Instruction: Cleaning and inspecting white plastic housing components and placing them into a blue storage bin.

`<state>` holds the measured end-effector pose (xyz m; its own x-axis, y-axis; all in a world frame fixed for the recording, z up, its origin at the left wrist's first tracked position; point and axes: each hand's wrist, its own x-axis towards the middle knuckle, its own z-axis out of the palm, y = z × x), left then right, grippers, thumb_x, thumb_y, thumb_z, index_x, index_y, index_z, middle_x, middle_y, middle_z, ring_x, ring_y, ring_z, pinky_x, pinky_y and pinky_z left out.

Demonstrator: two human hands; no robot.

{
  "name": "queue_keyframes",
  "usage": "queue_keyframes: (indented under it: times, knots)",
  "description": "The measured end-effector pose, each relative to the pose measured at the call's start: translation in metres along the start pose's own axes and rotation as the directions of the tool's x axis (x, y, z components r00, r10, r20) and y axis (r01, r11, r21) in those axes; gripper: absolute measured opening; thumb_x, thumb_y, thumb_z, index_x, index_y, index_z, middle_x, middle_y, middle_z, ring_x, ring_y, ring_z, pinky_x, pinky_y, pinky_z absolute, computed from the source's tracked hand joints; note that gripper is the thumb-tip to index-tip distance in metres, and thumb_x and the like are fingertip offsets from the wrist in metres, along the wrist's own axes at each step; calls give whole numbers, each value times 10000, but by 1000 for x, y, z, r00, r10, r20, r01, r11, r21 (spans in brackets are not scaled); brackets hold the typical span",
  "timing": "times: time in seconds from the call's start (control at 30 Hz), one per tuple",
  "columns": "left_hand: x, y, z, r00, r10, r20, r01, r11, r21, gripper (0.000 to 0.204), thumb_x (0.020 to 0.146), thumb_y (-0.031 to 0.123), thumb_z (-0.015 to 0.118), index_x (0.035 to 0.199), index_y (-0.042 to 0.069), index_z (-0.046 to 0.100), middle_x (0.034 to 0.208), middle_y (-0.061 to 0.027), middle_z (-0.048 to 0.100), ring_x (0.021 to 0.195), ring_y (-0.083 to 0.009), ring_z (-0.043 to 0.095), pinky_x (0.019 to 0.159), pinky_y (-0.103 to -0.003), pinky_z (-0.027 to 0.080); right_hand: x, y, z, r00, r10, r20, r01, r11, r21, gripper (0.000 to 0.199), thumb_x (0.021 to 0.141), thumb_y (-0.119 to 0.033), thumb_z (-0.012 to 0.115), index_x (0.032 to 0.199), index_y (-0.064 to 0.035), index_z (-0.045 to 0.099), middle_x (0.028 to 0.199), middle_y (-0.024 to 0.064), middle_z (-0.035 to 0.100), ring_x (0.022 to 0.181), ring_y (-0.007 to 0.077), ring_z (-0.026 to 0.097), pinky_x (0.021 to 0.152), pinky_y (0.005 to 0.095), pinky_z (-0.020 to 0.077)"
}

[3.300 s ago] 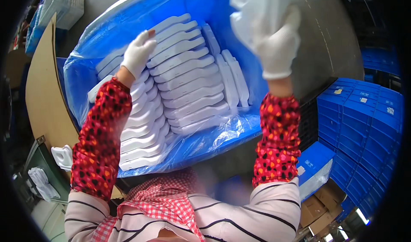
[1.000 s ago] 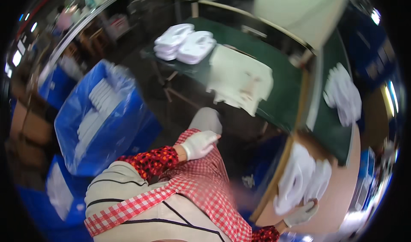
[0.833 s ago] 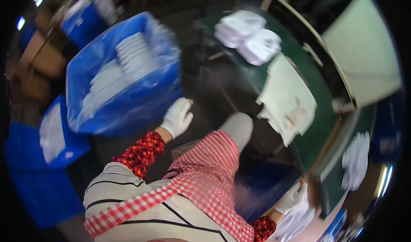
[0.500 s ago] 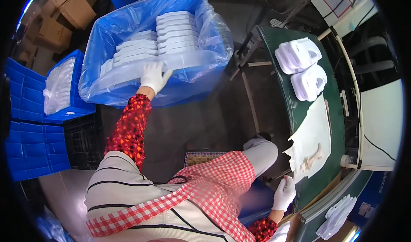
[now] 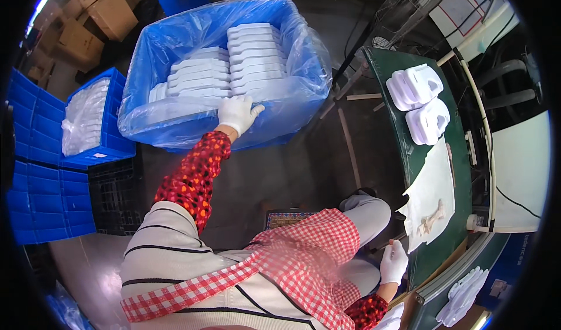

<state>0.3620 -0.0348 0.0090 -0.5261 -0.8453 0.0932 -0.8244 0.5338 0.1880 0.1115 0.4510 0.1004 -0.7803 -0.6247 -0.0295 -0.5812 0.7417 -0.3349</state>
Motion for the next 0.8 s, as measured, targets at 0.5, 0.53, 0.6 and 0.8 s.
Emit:
queue_keyframes:
  times: [0.5,0.53,0.6,0.8]
  knots:
    - [5,5,2,1000,-13,-1,13,983,184,502,881,515,445,876,54,643,855,-180,658,831,-342,629,740,-447,481,-18,10,-36,985,121,-120,-131,988,-81,225,832,-183,526,977,-43,625,877,207,639,865,365,614,754,405,485]
    - [6,4,10,999,29,-24,-23,978,206,494,883,511,446,882,55,635,851,-181,657,826,-344,626,744,-448,476,-21,11,-39,982,155,-104,-164,983,-80,232,836,-193,510,982,-57,627,892,198,645,882,360,611,770,415,483]
    - [2,11,3,998,43,-48,-33,983,183,481,882,500,456,868,55,637,853,-175,656,828,-339,620,760,-450,464,-29,22,-40,975,187,-123,-197,978,-71,232,827,-191,525,981,-52,630,873,205,641,864,362,615,758,407,485]
    - [5,8,14,998,35,-54,-21,971,237,455,884,484,470,878,56,623,873,-157,651,852,-329,608,756,-453,463,7,20,-32,984,177,-30,-177,984,6,243,833,-214,544,1005,-75,645,908,185,652,870,339,627,781,383,489]
